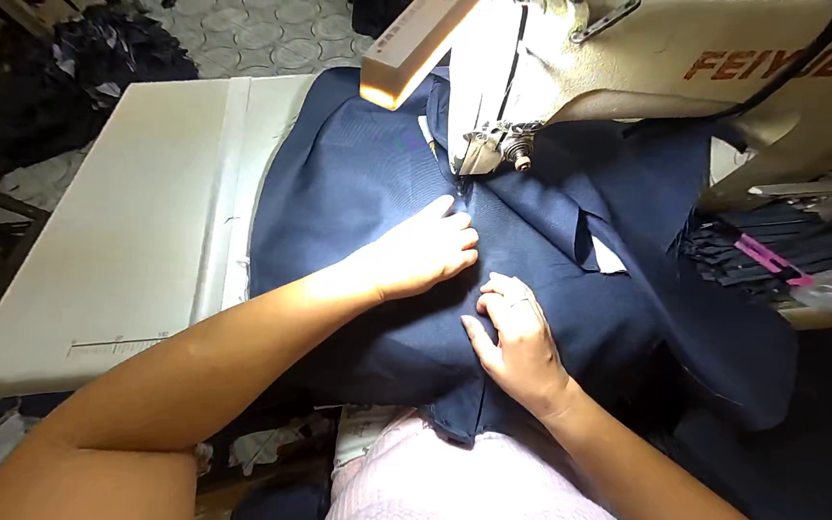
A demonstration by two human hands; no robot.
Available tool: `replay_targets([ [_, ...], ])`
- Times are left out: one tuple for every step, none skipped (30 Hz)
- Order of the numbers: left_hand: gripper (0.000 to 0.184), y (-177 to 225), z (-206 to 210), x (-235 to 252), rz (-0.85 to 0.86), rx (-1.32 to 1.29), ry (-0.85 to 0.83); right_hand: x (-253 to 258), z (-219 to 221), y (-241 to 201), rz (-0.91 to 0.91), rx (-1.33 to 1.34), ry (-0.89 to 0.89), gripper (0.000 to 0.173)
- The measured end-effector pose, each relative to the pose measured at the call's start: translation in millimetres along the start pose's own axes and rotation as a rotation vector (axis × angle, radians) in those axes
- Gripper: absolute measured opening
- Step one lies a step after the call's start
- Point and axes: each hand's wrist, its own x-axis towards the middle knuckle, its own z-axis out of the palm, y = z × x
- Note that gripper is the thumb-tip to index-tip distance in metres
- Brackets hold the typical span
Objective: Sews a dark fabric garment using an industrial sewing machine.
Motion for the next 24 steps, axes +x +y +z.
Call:
replay_targets([
  [0.024, -3, -1, -4, -0.020, 0.015, 0.008, 2, -2, -2, 0.015, -0.004, -0.010, 0.025],
  [0.024, -4, 0, -9, -0.045, 0.019, 0.028, 7, -5, -4, 0.025, -0.008, -0.017, 0.023],
  [0.025, -6, 1, -14, -0.073, 0.014, 0.054, 15, -7, -4, 0.017, -0.003, -0.022, 0.021],
  [0.025, -6, 3, -19, -0.102, 0.018, 0.079, 25, -8, -3, -0.010, 0.021, -0.028, 0.021],
  [0.025, -6, 5, -22, -0.125, 0.021, 0.106, 36, -8, 0, -0.049, 0.062, -0.035, 0.021],
  [0.024, -6, 7, -24, -0.142, 0.022, 0.129, 45, -5, 4, -0.082, 0.107, -0.044, 0.021],
  [0.024, -5, 7, -25, -0.160, 0.016, 0.137, 52, -2, 8, -0.091, 0.140, -0.052, 0.021],
  [0.023, -5, 7, -25, -0.182, 0.005, 0.133, 56, 0, 11, -0.083, 0.158, -0.056, 0.021],
  [0.022, -5, 8, -25, -0.203, -0.024, 0.132, 57, 3, 13, -0.067, 0.174, -0.047, 0.021],
  [0.021, -6, 8, -26, -0.219, -0.062, 0.135, 55, 4, 14, -0.043, 0.188, -0.031, 0.021],
  [0.019, -7, 9, -27, -0.235, -0.105, 0.136, 52, 4, 13, -0.018, 0.199, -0.015, 0.019],
  [0.017, -8, 9, -28, -0.251, -0.152, 0.133, 48, 4, 12, 0.010, 0.193, -0.002, 0.017],
  [0.015, -8, 8, -29, -0.259, -0.195, 0.131, 45, 4, 11, 0.032, 0.188, 0.010, 0.016],
  [0.015, -9, 8, -29, -0.253, -0.231, 0.130, 43, 4, 10, 0.046, 0.182, 0.017, 0.015],
  [0.017, -9, 8, -29, -0.239, -0.262, 0.130, 42, 3, 10, 0.052, 0.180, 0.017, 0.016],
  [0.019, -9, 7, -28, -0.219, -0.284, 0.130, 43, 2, 9, 0.060, 0.182, 0.015, 0.016],
  [0.020, -7, 6, -26, -0.189, -0.298, 0.131, 45, 1, 9, 0.070, 0.184, 0.014, 0.018],
  [0.021, -5, 4, -24, -0.154, -0.301, 0.128, 46, 0, 9, 0.083, 0.178, 0.020, 0.020],
  [0.022, -3, 4, -23, -0.112, -0.294, 0.128, 47, -1, 8, 0.099, 0.164, 0.038, 0.024],
  [0.026, -2, 5, -22, -0.073, -0.292, 0.127, 47, -2, 6, 0.125, 0.133, 0.050, 0.029],
  [0.031, -1, 6, -22, -0.037, -0.284, 0.114, 47, -4, 4, 0.161, 0.101, 0.050, 0.037],
  [0.033, 0, 8, -22, -0.004, -0.277, 0.105, 47, -5, 3, 0.205, 0.082, 0.043, 0.046],
  [0.033, 0, 9, -22, 0.022, -0.269, 0.098, 47, -5, 2, 0.237, 0.074, 0.047, 0.054],
  [0.033, 0, 11, -21, 0.041, -0.259, 0.088, 47, -5, 1, 0.256, 0.081, 0.064, 0.058],
])
